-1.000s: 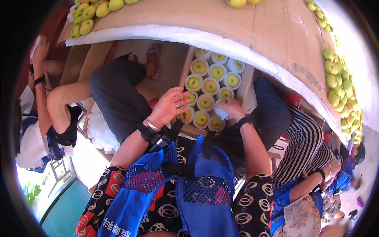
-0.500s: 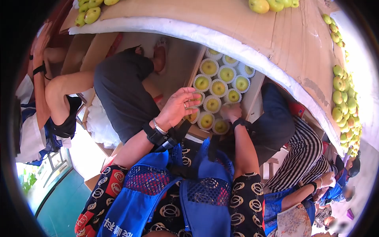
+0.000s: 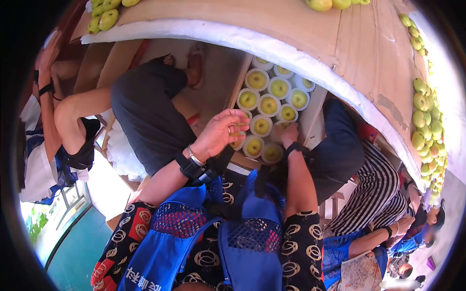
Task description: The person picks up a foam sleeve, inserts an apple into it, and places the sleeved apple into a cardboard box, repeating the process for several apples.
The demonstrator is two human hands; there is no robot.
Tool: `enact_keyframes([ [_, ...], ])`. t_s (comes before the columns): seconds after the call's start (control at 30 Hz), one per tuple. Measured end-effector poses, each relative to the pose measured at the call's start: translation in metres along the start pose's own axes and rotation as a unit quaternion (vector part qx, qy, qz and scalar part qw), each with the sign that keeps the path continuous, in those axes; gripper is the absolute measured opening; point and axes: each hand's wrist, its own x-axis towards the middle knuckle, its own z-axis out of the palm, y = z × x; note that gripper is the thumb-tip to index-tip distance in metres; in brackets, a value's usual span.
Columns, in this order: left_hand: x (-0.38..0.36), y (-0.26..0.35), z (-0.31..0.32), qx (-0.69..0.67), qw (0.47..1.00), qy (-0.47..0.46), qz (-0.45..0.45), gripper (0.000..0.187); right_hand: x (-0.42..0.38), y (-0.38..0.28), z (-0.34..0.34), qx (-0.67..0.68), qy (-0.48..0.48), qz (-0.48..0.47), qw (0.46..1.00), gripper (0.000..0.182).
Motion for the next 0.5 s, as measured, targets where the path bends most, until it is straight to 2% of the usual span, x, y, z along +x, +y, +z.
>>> enact_keyframes([
  [0.03, 0.001, -0.001, -0.002, -0.001, 1.0, -0.002, 0.003, 0.015, -0.004, 0.003, 0.005, 0.001, -0.001, 0.003, 1.0, 0.074],
  [0.1, 0.006, -0.007, -0.001, -0.003, 1.0, -0.013, 0.006, 0.015, -0.008, 0.007, 0.009, -0.019, 0.048, -0.072, 0.996, 0.076],
  [0.2, 0.008, -0.012, -0.001, 0.045, 0.999, -0.028, 0.0, 0.015, -0.011, 0.005, 0.014, 0.017, 0.085, -0.08, 0.993, 0.077],
  [0.27, 0.003, -0.012, 0.01, 0.091, 0.993, -0.047, -0.057, 0.015, -0.014, 0.004, 0.015, 0.042, 0.064, -0.064, 0.995, 0.077],
  [0.33, 0.006, -0.015, 0.009, 0.099, 0.992, -0.059, -0.057, 0.016, -0.015, 0.008, 0.019, 0.052, 0.108, -0.101, 0.988, 0.077],
  [0.43, 0.008, -0.014, 0.005, 0.087, 0.995, -0.04, -0.028, 0.015, -0.023, 0.012, 0.02, 0.051, 0.104, -0.123, 0.986, 0.077],
  [0.5, 0.009, -0.013, 0.006, 0.089, 0.996, -0.02, -0.019, 0.015, -0.027, 0.01, 0.021, 0.04, 0.093, -0.097, 0.99, 0.074],
])
